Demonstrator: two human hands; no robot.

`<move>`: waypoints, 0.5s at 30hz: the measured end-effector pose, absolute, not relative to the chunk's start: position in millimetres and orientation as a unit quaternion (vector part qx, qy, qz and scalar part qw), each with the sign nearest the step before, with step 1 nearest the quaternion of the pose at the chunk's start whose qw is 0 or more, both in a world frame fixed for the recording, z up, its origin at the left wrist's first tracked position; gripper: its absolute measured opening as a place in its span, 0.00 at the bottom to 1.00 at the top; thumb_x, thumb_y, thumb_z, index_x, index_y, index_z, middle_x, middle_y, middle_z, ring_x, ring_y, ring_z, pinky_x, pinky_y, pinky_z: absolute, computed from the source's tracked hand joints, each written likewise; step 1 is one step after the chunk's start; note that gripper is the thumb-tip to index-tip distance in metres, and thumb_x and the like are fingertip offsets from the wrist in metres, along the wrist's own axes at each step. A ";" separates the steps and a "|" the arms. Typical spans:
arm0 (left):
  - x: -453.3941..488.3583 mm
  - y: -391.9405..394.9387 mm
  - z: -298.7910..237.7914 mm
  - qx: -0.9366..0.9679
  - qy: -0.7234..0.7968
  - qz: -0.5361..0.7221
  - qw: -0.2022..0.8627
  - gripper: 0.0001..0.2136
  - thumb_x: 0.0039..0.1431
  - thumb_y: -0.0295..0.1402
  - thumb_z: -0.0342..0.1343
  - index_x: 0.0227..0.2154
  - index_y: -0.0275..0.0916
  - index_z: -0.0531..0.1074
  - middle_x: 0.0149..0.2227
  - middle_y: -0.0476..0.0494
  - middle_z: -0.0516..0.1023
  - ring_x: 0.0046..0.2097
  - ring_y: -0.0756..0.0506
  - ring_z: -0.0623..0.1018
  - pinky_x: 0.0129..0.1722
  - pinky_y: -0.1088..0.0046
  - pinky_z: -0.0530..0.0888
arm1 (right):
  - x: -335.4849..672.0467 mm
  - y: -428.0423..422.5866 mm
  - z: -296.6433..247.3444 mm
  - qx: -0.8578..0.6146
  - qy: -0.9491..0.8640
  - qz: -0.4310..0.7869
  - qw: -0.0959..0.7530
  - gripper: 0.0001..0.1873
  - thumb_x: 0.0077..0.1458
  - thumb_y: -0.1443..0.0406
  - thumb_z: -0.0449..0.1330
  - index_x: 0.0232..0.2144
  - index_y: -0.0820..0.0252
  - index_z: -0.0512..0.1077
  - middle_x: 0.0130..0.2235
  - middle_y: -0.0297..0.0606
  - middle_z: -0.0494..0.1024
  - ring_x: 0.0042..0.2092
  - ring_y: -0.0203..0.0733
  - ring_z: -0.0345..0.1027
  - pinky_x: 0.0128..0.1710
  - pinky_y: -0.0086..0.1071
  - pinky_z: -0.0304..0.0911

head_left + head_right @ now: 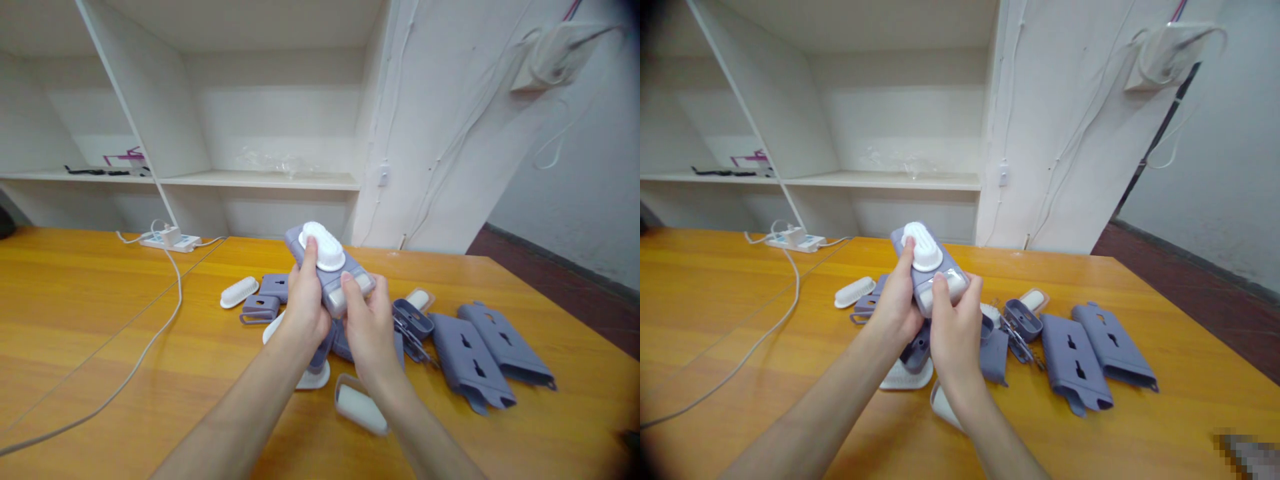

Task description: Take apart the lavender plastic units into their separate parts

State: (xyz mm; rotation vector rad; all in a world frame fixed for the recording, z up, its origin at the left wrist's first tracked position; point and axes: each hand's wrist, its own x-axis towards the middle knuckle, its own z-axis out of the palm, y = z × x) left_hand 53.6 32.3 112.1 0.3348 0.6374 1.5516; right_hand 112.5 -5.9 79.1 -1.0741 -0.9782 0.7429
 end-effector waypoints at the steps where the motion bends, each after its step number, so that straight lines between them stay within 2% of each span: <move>1: 50.8 35.7 113.5 0.151 0.278 0.690 0.651 0.18 0.55 0.43 0.61 0.44 0.37 0.73 0.36 0.43 0.80 0.34 0.48 0.81 0.35 0.76 0.77 | 112.9 -8.2 80.9 -0.496 -0.435 0.315 0.683 0.15 0.54 0.52 0.58 0.35 0.56 0.64 0.33 0.34 0.75 0.34 0.41 0.69 0.32 0.32 0.64; 3: 38.7 44.4 118.8 0.151 0.273 0.714 0.627 0.16 0.56 0.43 0.59 0.43 0.37 0.73 0.37 0.43 0.81 0.35 0.48 0.81 0.37 0.76 0.77 | 114.5 -16.6 85.8 -0.513 -0.444 0.305 0.668 0.14 0.54 0.53 0.58 0.35 0.56 0.65 0.33 0.34 0.75 0.35 0.42 0.69 0.34 0.33 0.63; 7: -0.9 60.0 135.2 0.120 0.268 0.779 0.554 0.13 0.61 0.44 0.54 0.40 0.41 0.74 0.34 0.50 0.81 0.32 0.51 0.80 0.39 0.75 0.78 | 119.3 -36.5 94.6 -0.465 -0.486 0.372 0.639 0.14 0.56 0.53 0.58 0.40 0.54 0.64 0.31 0.31 0.74 0.30 0.40 0.69 0.27 0.31 0.63; 9: -14.6 62.1 139.9 0.128 0.276 0.761 0.574 0.11 0.61 0.42 0.54 0.40 0.41 0.74 0.32 0.50 0.81 0.31 0.51 0.80 0.39 0.74 0.78 | 124.6 -39.5 95.8 -0.451 -0.479 0.392 0.643 0.19 0.55 0.53 0.59 0.44 0.53 0.60 0.32 0.30 0.74 0.29 0.40 0.70 0.24 0.31 0.64; 11: -18.0 60.6 139.6 0.132 0.298 0.714 0.619 0.11 0.60 0.41 0.56 0.40 0.40 0.74 0.30 0.49 0.81 0.29 0.50 0.80 0.39 0.71 0.79 | 134.6 -38.2 93.7 -0.459 -0.467 0.395 0.644 0.23 0.51 0.53 0.63 0.43 0.52 0.57 0.34 0.32 0.74 0.30 0.42 0.72 0.23 0.32 0.67; 13: -13.2 58.3 134.8 0.134 0.317 0.664 0.664 0.13 0.58 0.42 0.57 0.40 0.39 0.73 0.30 0.48 0.81 0.28 0.48 0.80 0.37 0.69 0.79 | 150.7 -37.1 87.4 -0.478 -0.464 0.364 0.651 0.25 0.48 0.54 0.67 0.40 0.51 0.58 0.37 0.34 0.75 0.34 0.45 0.73 0.28 0.35 0.69; 15: -5.5 58.1 127.4 0.133 0.329 0.622 0.698 0.14 0.56 0.44 0.58 0.39 0.40 0.73 0.30 0.47 0.80 0.29 0.48 0.80 0.37 0.68 0.79 | 172.2 -39.7 76.0 -0.517 -0.496 0.308 0.626 0.21 0.47 0.55 0.68 0.36 0.53 0.60 0.36 0.36 0.76 0.37 0.46 0.73 0.35 0.38 0.70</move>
